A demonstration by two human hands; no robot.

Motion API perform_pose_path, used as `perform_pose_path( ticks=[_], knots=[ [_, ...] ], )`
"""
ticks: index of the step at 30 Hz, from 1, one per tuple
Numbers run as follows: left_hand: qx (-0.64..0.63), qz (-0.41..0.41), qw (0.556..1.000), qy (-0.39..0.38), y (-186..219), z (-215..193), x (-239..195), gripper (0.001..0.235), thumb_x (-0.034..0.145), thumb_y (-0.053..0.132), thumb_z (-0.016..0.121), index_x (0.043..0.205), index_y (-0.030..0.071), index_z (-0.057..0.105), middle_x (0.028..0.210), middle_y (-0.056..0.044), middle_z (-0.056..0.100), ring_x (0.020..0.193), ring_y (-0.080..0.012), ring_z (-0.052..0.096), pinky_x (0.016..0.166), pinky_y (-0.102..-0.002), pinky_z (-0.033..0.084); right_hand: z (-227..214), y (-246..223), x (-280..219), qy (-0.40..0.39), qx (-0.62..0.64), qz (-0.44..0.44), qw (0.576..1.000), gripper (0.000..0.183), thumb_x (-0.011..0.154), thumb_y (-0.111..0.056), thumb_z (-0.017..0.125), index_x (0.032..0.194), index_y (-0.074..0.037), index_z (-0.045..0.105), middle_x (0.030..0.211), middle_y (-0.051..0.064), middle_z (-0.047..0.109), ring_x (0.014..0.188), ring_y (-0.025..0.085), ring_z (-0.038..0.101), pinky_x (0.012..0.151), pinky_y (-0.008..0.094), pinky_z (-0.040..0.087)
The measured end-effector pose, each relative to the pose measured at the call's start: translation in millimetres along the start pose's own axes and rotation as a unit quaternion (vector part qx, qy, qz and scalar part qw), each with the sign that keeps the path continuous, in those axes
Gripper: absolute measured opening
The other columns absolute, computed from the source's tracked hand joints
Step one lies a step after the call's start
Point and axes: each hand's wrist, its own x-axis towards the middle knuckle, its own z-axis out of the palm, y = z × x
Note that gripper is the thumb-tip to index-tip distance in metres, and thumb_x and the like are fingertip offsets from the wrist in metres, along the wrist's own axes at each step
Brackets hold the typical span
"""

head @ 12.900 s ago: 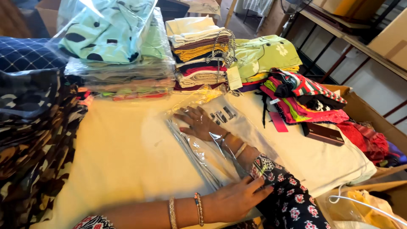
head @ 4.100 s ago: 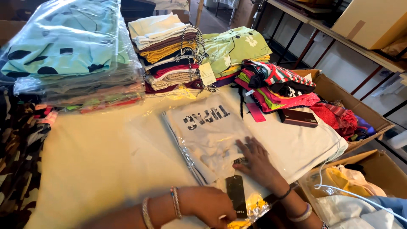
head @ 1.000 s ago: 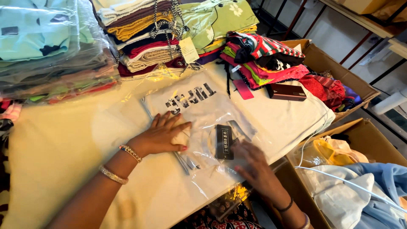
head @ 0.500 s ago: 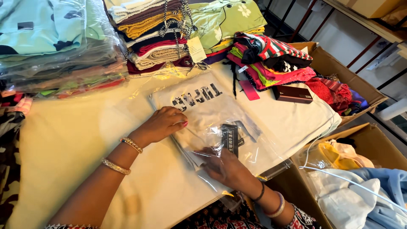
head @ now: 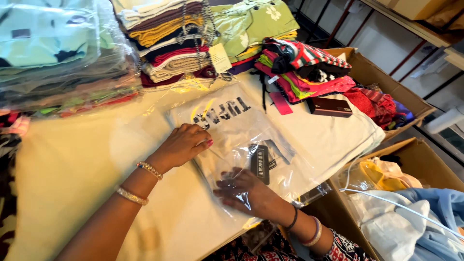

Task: The person folds various garments, including a white t-shirt, a green floral top, and a polka-dot shirt, and places them into clear plastic bags. The person then stacks the packaged items on a table alongside other folded clothes.

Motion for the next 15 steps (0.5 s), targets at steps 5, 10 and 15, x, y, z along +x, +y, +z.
perform_pose_path(
  ticks=[5, 10, 15],
  knots=[
    [0.114, 0.006, 0.99, 0.079, 30.7, 20.3, 2.6, 0.061, 0.098, 0.057, 0.051, 0.139, 0.013, 0.054, 0.144, -0.016, 0.048, 0.139, -0.0402, 0.035, 0.115, -0.057, 0.028, -29.0, -24.5, -8.3, -0.094, 0.062, 0.013, 0.993, 0.043, 0.102, -0.022, 0.067, 0.142, -0.006, 0.061, 0.148, 0.012, 0.056, 0.147, 0.034, 0.046, 0.124, 0.05, 0.031],
    [0.121, 0.067, 0.99, -0.004, 51.5, 44.3, -6.4, 0.086, 0.092, 0.068, 0.051, 0.158, 0.02, 0.024, 0.161, -0.024, 0.019, 0.147, -0.0527, 0.01, 0.113, -0.072, 0.008, -47.3, -6.4, -44.1, -0.135, 0.113, -0.008, 0.984, 0.041, 0.103, -0.021, 0.065, 0.143, -0.011, 0.062, 0.149, 0.011, 0.058, 0.153, 0.035, 0.041, 0.127, 0.054, 0.026],
    [0.15, 0.088, 0.985, -0.021, 54.9, 37.6, -10.3, 0.094, 0.088, 0.076, 0.049, 0.16, 0.024, 0.018, 0.163, -0.022, 0.011, 0.148, -0.0518, 0.006, 0.111, -0.074, 0.007, -53.1, 38.8, -80.2, 0.053, -0.078, 0.144, 0.985, 0.035, 0.096, -0.022, 0.062, 0.13, -0.016, 0.059, 0.152, 0.006, 0.059, 0.155, 0.033, 0.039, 0.129, 0.052, 0.027]
  ],
)
